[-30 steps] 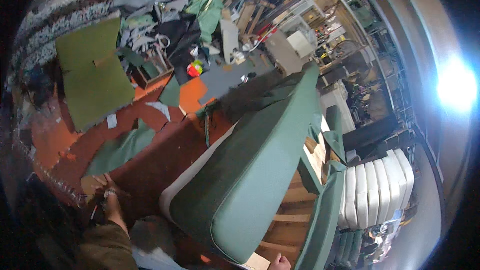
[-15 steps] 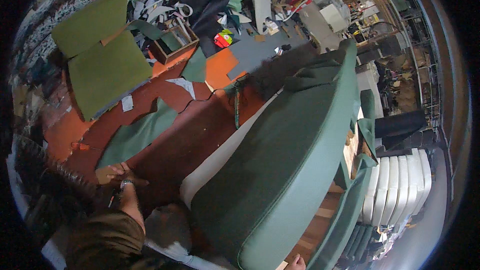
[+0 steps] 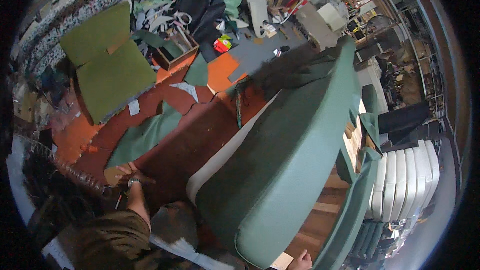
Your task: The person staples green upholstery fabric onto the wooden frame of a chair using a pneumatic staple gun. They repeatedly pull, smooth, and trim the fabric around the edges and corners to secure it in place.
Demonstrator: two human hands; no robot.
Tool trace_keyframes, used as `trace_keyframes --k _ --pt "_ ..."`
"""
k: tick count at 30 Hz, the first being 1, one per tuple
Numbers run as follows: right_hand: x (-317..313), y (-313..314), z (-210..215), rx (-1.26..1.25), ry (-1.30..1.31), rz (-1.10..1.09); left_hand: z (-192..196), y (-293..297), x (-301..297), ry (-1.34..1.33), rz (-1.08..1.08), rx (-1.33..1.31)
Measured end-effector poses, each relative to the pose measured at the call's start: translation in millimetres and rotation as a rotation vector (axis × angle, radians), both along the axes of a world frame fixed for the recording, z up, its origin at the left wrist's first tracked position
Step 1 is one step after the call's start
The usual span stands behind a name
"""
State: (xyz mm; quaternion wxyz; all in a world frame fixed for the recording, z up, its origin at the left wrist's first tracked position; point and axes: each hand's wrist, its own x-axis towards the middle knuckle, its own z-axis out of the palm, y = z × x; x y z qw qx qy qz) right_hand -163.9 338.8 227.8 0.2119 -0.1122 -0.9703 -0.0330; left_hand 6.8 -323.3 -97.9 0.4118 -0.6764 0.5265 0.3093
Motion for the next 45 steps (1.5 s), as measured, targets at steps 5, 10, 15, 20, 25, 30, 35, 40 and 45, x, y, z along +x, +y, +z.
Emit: trace_keyframes --k 5,10,15,20,25,30,35,40,45 --pt "-7.4 -15.5 0.2 -0.047 -0.036 -0.007 3.0 18.5 13.2 0.136 -0.047 -0.125" --pt "-1.9 -48.7 17.2 -0.176 -0.010 0.085 -40.8 73.7 45.4 0.501 -0.388 -0.553" --pt "6.6 -65.8 33.0 -0.356 0.012 0.095 -36.3 150.7 55.2 1.370 -0.879 -0.369" --pt "14.4 -63.8 36.8 -0.452 0.020 0.126 38.4 181.7 53.1 1.202 -1.580 -0.388" --pt "18.4 -61.3 33.0 -0.581 0.113 0.157 171.7 225.7 50.5 0.976 -1.104 -0.018" --pt "12.9 -56.3 33.3 -0.537 -0.038 0.180 294.7 292.3 29.2 1.548 -0.979 0.226" --pt "10.3 -53.9 30.0 -0.522 -0.087 0.177 367.2 352.4 0.4 1.893 -1.378 -0.069" --pt "9.7 -57.1 31.6 -0.550 -0.082 0.176 365.4 377.8 -14.3 1.739 -1.563 -0.176" --pt "12.6 -58.2 41.2 -0.548 -0.066 0.163 313.1 357.5 27.5 1.630 -1.150 0.252"
